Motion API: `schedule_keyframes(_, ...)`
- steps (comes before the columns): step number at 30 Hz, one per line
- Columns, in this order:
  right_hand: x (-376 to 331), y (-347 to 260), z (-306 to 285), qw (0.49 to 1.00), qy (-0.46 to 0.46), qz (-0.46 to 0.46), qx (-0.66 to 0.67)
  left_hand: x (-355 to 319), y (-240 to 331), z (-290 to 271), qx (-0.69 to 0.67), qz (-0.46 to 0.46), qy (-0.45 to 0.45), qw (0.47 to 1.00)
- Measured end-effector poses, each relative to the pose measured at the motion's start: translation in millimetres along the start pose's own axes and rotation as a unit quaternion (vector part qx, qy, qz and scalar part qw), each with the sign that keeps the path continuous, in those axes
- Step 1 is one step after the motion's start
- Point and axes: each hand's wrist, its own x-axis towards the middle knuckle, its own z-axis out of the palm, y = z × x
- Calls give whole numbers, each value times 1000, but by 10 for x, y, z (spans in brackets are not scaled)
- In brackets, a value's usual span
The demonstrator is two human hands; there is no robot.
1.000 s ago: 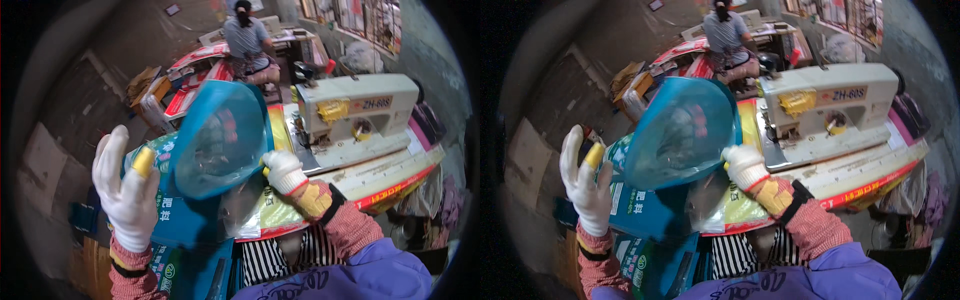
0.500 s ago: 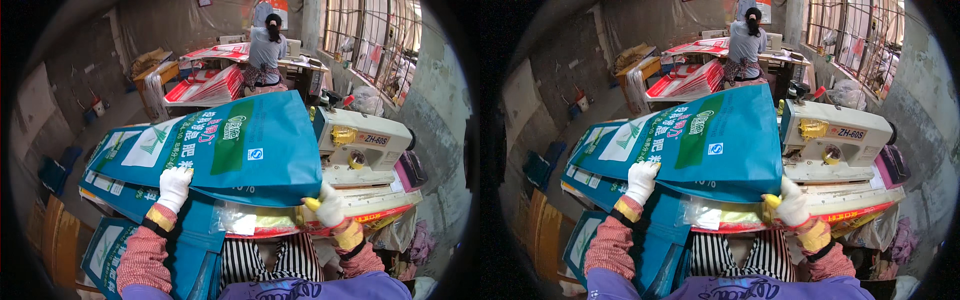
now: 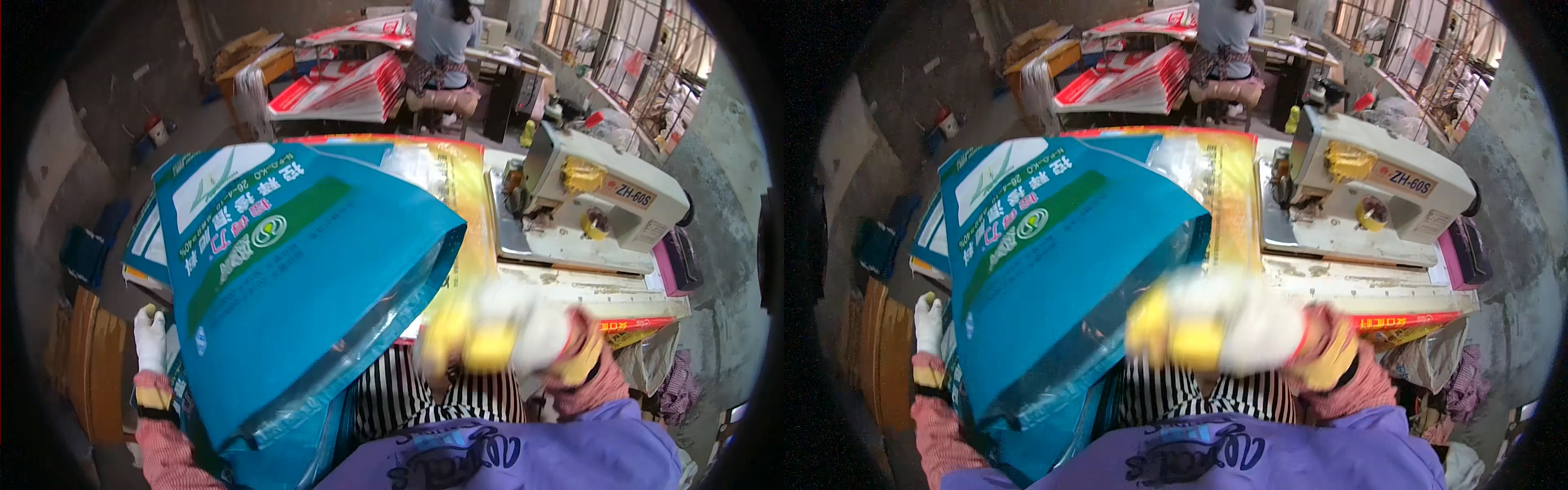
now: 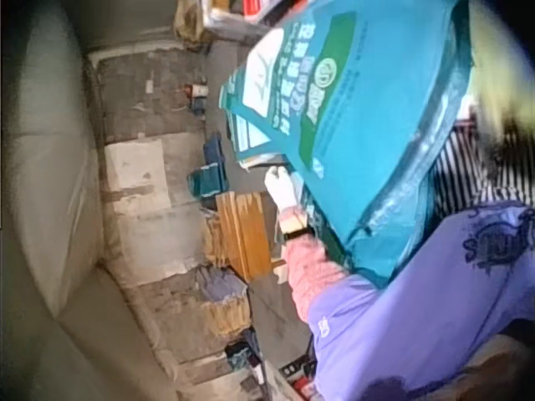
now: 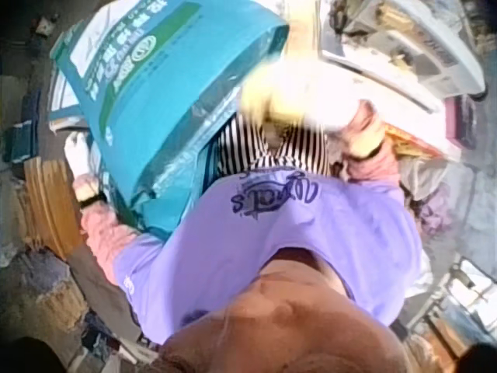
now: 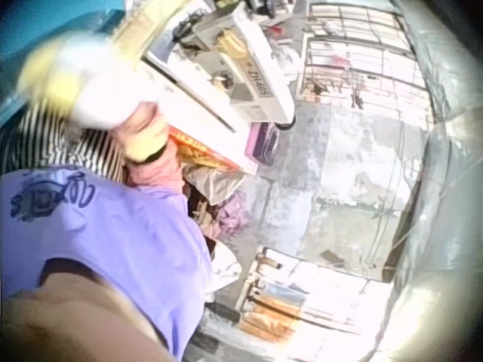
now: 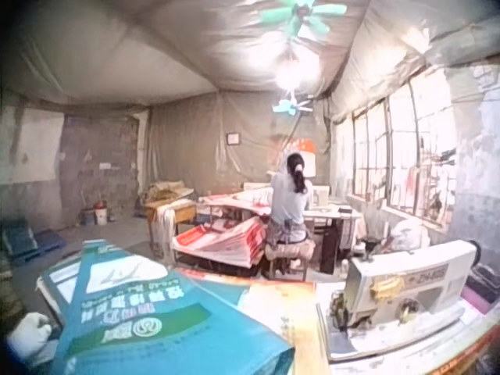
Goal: Sewing the edges or sealing large industrial plastic bags using a sewing machine.
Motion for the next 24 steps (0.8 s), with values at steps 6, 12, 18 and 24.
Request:
schedule_keyframes(6, 646, 319, -642, 809, 171, 194, -527, -1416, 324, -90, -383, -88, -122, 911)
schedule_keyframes(12, 540, 967, -727, 816, 98, 381, -425, -2015, 800, -220, -389, -113, -233, 884)
schedule_keyframes(18, 180, 1430, -296, 849, 194, 343, -352, -1927, 778, 30, -487, -150, -261, 820)
schedule_keyframes(24, -244, 1668, -177, 923, 330, 104, -170, -1674, 548, 41, -277, -76, -166, 943)
